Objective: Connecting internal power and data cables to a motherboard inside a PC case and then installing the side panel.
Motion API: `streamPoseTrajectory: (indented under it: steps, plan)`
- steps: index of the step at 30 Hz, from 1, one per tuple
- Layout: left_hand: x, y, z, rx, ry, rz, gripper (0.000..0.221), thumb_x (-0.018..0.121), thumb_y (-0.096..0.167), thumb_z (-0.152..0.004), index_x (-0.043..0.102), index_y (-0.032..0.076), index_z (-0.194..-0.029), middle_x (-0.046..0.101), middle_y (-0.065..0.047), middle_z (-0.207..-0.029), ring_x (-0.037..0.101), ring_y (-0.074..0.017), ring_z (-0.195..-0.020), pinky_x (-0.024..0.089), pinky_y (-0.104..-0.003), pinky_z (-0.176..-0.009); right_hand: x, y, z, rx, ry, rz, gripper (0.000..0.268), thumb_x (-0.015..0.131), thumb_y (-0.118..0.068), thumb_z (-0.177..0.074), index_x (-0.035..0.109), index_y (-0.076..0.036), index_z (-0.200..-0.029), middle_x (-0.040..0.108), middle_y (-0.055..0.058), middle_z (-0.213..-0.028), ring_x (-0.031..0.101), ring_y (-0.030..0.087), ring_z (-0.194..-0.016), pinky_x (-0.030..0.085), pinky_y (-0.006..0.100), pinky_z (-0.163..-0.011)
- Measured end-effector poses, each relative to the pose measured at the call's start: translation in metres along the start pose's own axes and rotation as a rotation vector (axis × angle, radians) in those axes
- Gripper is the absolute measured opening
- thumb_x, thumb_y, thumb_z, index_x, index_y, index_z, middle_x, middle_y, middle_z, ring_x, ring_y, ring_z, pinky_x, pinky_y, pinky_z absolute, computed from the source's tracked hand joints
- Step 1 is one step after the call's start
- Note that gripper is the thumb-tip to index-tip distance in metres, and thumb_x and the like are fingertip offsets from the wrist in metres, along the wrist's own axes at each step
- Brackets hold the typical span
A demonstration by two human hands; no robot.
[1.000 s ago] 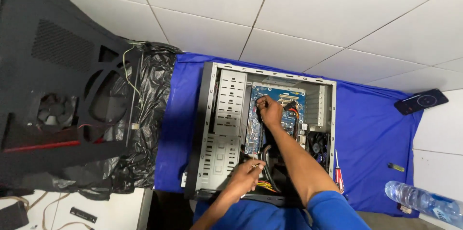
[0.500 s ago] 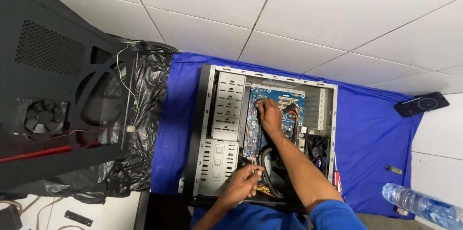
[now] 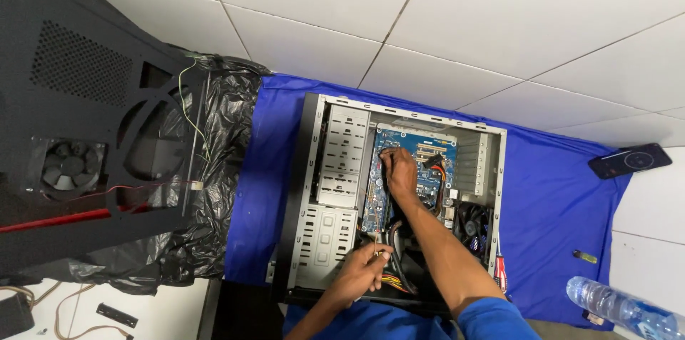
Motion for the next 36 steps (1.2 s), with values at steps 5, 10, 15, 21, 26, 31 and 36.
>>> streamPoseTrajectory:
  steps: [5, 10, 15, 21, 26, 31, 36]
  plan:
    - [0.000, 0.000, 0.000, 0.003, -0.002, -0.032, 0.031, 0.053, 0.027, -0.107, 0.066, 0.015, -0.132, 0.056, 0.002, -0.061, 0.056, -0.0076, -0.054, 0.049, -0.023, -0.055, 0.004, -0.003, -0.001, -0.020, 0.008, 0.065, 0.025, 0.064, -0.023, -0.105, 0.070, 0.000, -0.098, 0.070, 0.012, -0.094, 0.066, 0.028, -0.085, 0.064, 0.040, -0.073]
    - [0.000, -0.003, -0.002, 0.004, 0.000, -0.034, 0.031, 0.052, 0.027, -0.107, 0.066, 0.015, -0.132, 0.056, 0.002, -0.061, 0.056, -0.0077, -0.055, 0.049, -0.023, -0.055, 0.011, -0.002, -0.003, -0.046, 0.048, 0.126, 0.025, 0.064, -0.024, -0.106, 0.071, -0.001, -0.101, 0.071, 0.013, -0.093, 0.068, 0.029, -0.081, 0.064, 0.041, -0.068]
    - [0.001, -0.010, -0.008, 0.037, 0.011, -0.007, 0.028, 0.055, 0.026, -0.106, 0.068, 0.014, -0.129, 0.056, 0.002, -0.058, 0.056, -0.0075, -0.051, 0.048, -0.023, -0.052, 0.013, 0.003, -0.003, -0.044, 0.061, 0.099, 0.026, 0.064, -0.025, -0.105, 0.071, 0.000, -0.099, 0.070, 0.013, -0.091, 0.067, 0.028, -0.079, 0.062, 0.041, -0.066]
    - [0.001, -0.010, -0.008, 0.053, 0.007, 0.010, 0.029, 0.055, 0.025, -0.106, 0.067, 0.012, -0.129, 0.056, 0.003, -0.059, 0.056, -0.0073, -0.052, 0.048, -0.022, -0.051, 0.015, 0.003, -0.005, -0.005, 0.045, 0.134, 0.027, 0.065, -0.027, -0.105, 0.069, -0.001, -0.096, 0.069, 0.012, -0.092, 0.067, 0.028, -0.081, 0.063, 0.040, -0.069]
    - [0.001, -0.017, -0.015, 0.061, 0.022, -0.010, 0.029, 0.056, 0.027, -0.105, 0.068, 0.013, -0.128, 0.058, 0.002, -0.058, 0.057, -0.0071, -0.051, 0.050, -0.022, -0.052, 0.017, -0.001, -0.009, 0.068, 0.047, 0.096, 0.022, 0.070, -0.021, -0.102, 0.069, -0.001, -0.093, 0.070, 0.012, -0.089, 0.066, 0.027, -0.072, 0.062, 0.038, -0.060]
    - [0.004, -0.029, -0.024, 0.059, 0.059, 0.025, 0.029, 0.058, 0.027, -0.103, 0.070, 0.014, -0.126, 0.057, 0.001, -0.056, 0.056, -0.0071, -0.048, 0.047, -0.021, -0.047, 0.005, -0.027, -0.010, 0.337, -0.012, -0.085, 0.010, 0.062, -0.012, -0.103, 0.072, -0.014, -0.100, 0.077, 0.003, -0.096, 0.069, 0.018, -0.068, 0.060, 0.033, -0.059]
    - [0.006, -0.036, -0.029, 0.063, 0.047, 0.075, 0.028, 0.057, 0.026, -0.104, 0.070, 0.012, -0.125, 0.057, 0.001, -0.059, 0.056, -0.0078, -0.049, 0.044, -0.022, -0.045, 0.005, -0.032, -0.015, 0.438, -0.098, -0.119, 0.009, 0.061, -0.004, -0.103, 0.068, -0.008, -0.102, 0.076, 0.007, -0.101, 0.073, 0.023, -0.081, 0.066, 0.036, -0.069]
Point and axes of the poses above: each hand's wrist, its own z-axis away from the middle knuckle, its own x-axis out of the palm, y = z × x, the point moved 2 cm from there along -z, towards the middle knuckle
